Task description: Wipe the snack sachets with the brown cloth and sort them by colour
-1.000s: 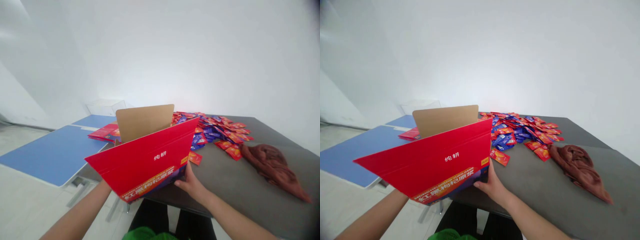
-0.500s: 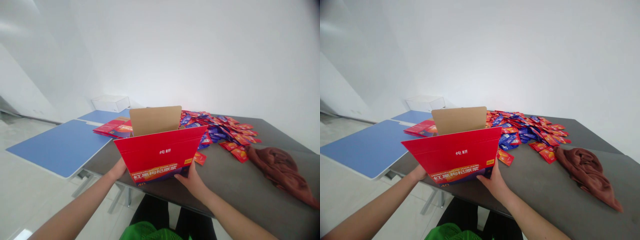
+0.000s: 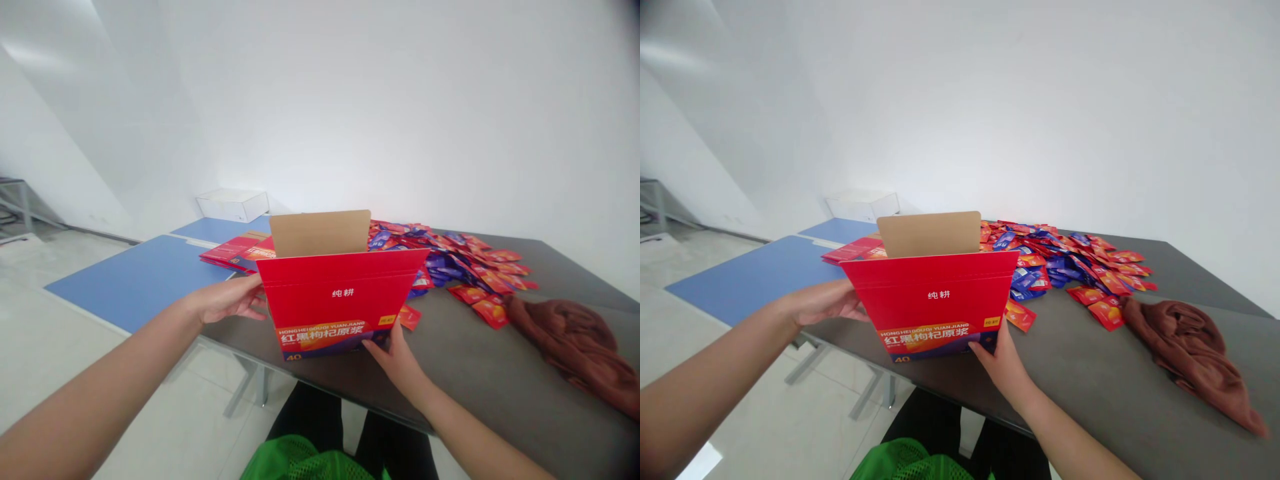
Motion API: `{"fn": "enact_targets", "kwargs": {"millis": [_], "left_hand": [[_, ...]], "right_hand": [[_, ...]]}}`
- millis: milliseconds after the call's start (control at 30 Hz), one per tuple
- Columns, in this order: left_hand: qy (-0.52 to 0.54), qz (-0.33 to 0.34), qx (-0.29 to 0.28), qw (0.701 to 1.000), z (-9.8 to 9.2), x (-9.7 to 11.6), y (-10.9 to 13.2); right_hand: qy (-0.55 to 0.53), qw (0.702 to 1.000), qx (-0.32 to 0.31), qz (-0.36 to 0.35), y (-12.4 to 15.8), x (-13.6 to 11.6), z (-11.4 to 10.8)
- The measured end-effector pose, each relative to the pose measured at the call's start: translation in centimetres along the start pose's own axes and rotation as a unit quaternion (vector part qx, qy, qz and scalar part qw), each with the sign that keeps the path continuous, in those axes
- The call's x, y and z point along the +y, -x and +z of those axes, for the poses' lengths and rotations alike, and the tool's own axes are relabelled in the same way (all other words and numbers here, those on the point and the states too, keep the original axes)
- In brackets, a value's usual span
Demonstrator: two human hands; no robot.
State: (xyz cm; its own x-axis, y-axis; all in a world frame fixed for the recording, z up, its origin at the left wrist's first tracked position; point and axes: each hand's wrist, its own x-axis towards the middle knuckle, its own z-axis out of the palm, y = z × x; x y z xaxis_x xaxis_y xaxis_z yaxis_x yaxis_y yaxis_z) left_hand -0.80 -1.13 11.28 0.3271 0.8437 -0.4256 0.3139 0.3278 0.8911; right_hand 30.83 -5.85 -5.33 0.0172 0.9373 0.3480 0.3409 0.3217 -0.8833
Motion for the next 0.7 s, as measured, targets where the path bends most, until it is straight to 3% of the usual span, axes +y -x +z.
{"fn": "enact_targets", "kwargs": {"millis": [100,167,367,533,700], "left_hand": [[-0.069,-0.075,-0.006,0.995,0.0,1.1,0.9],[-0.089,-0.090,0.006,0.992,0.1,1.4,1.1],[-0.008,-0.017,0.047,0.999,-1.4,0.1,2.4],[0.102,0.078,0.223,0.966,-6.0,-2.4,5.8],[0.149,0.143,0.433,0.877,-12.0,-3.8,9.1]], "right_hand": [[-0.006,1.000,-0.023,-0.012,0.1,-0.5,0.1],[-0.003,0.999,-0.032,-0.019,0.2,-0.4,0.1],[0.004,0.999,-0.030,-0.045,0.6,1.5,-0.1],[0.000,0.999,-0.015,-0.038,0.9,2.3,-0.5],[-0.006,0.999,-0.027,-0.041,1.3,2.0,-0.4]]}}
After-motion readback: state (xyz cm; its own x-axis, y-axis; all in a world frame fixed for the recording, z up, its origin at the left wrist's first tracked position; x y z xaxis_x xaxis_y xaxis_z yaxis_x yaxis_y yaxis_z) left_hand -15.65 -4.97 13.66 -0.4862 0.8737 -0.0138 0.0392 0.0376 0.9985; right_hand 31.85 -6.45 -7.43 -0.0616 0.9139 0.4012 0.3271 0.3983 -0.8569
